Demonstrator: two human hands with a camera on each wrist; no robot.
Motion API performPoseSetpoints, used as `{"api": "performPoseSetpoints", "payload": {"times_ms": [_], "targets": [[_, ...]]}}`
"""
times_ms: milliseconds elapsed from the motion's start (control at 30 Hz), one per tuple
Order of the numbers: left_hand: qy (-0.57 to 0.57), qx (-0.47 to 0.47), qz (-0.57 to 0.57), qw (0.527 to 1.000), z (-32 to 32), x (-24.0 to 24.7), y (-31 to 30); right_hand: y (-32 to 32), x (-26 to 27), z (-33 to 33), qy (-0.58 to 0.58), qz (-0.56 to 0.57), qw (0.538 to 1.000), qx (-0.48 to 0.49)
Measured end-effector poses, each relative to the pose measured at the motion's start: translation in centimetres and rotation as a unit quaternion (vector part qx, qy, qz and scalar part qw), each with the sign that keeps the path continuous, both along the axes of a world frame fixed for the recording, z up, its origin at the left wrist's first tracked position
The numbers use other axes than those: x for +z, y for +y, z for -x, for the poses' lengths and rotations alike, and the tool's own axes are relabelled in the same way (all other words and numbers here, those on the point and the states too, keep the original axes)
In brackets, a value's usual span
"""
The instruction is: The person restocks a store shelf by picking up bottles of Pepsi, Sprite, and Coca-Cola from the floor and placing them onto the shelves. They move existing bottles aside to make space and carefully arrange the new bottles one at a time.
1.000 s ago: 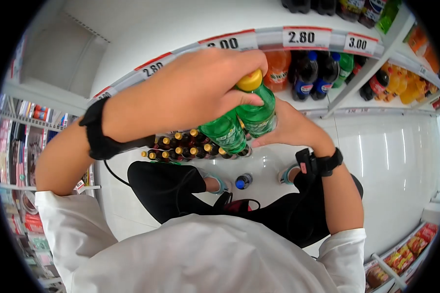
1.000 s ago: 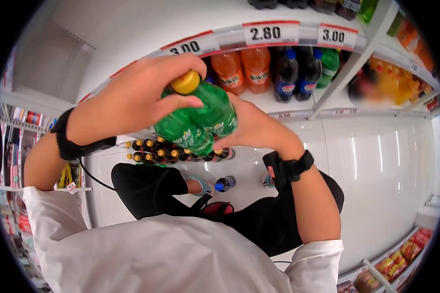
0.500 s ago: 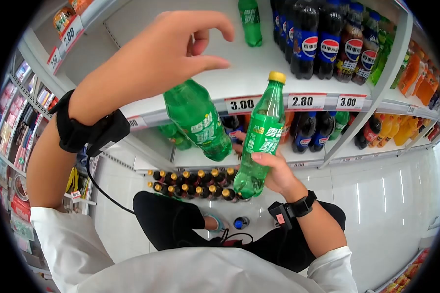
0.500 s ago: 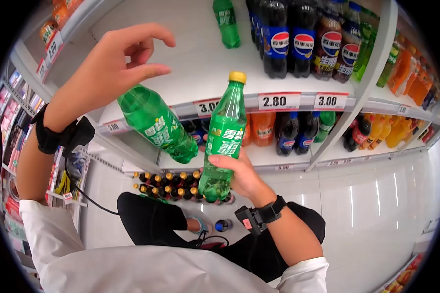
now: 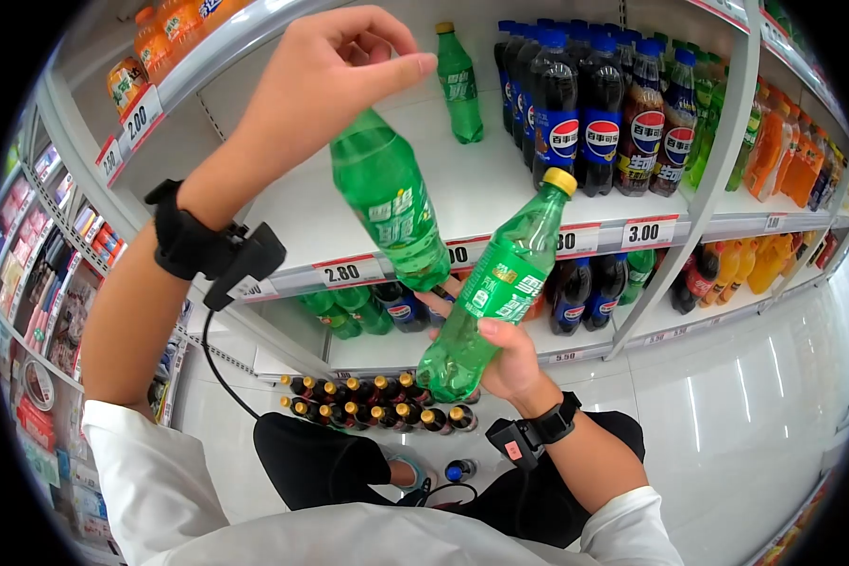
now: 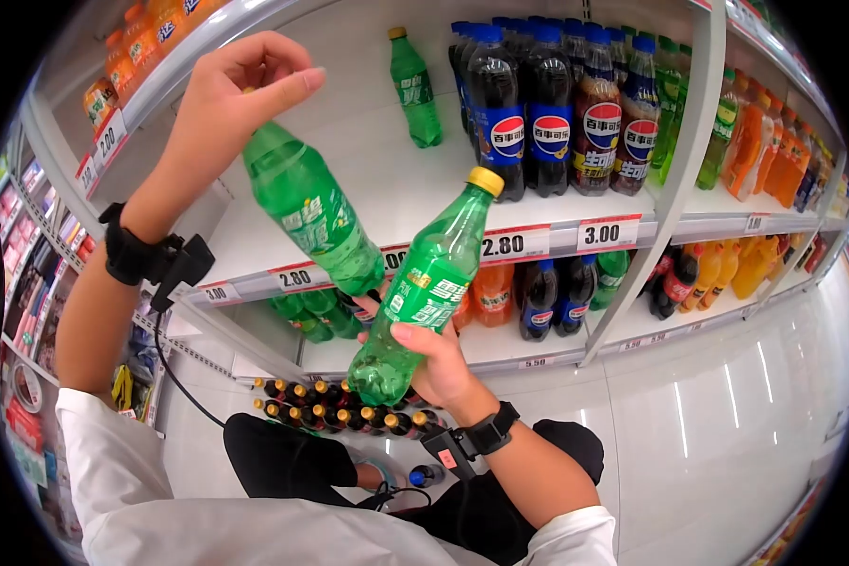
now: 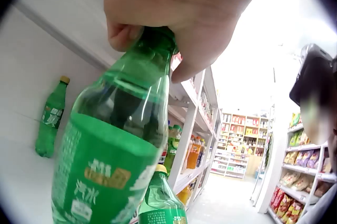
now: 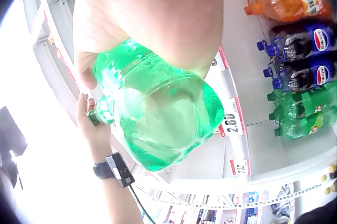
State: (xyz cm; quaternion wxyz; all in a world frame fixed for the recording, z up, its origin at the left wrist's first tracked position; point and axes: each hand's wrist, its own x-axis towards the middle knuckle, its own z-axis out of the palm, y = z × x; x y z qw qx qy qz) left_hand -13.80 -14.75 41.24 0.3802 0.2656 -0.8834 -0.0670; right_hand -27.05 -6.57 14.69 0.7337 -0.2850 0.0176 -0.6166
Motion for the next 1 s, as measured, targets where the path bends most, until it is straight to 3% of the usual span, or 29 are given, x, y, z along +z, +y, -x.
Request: {"api": "performPoseSetpoints", "payload": {"times_ms": [133, 200, 267, 333, 400, 500, 633, 733, 1000], "targets": [[0.101, -0.021, -0.077, 0.992, -0.1, -1.6, -2.1, -0.8, 0.1, 0.4, -0.027, 0.035, 0.999, -0.021], [0.221, -0.099, -0.153, 0.958, 0.7, -3.3, -2.0, -1.0, 0.7, 0.5, -0.032, 0.046, 0.998, -0.034], [0.214, -0.077, -0.175, 0.958, 1.1, -4.9, -1.7, -1.2, 0.9, 0.9, -0.019, 0.040, 0.998, -0.052], [0.217, -0.067, -0.294, 0.929, 1.4, -6.2, -1.7, -1.2, 0.7, 1.2, -0.017, 0.033, 0.997, -0.073], [0.189, -0.061, -0.271, 0.942, 1.4, -6.7, -1.7, -1.2, 0.6, 1.5, -0.017, 0.024, 0.995, -0.094], [0.133, -0.030, -0.347, 0.928, 1.5, -6.7, -1.6, -1.1, 0.7, 2.0, 0.044, 0.013, 0.991, -0.122], [0.118, -0.004, -0.361, 0.925, 1.5, -5.9, -3.6, -0.6, 1.3, 2.4, 0.069, 0.024, 0.988, -0.135], [0.171, 0.013, -0.357, 0.918, 2.1, -4.7, -5.8, -0.6, 1.5, 2.8, 0.082, 0.048, 0.986, -0.140], [0.190, 0.079, -0.203, 0.957, 5.8, -6.3, -15.5, -0.7, 0.8, 3.7, 0.081, 0.034, 0.985, -0.150]]}}
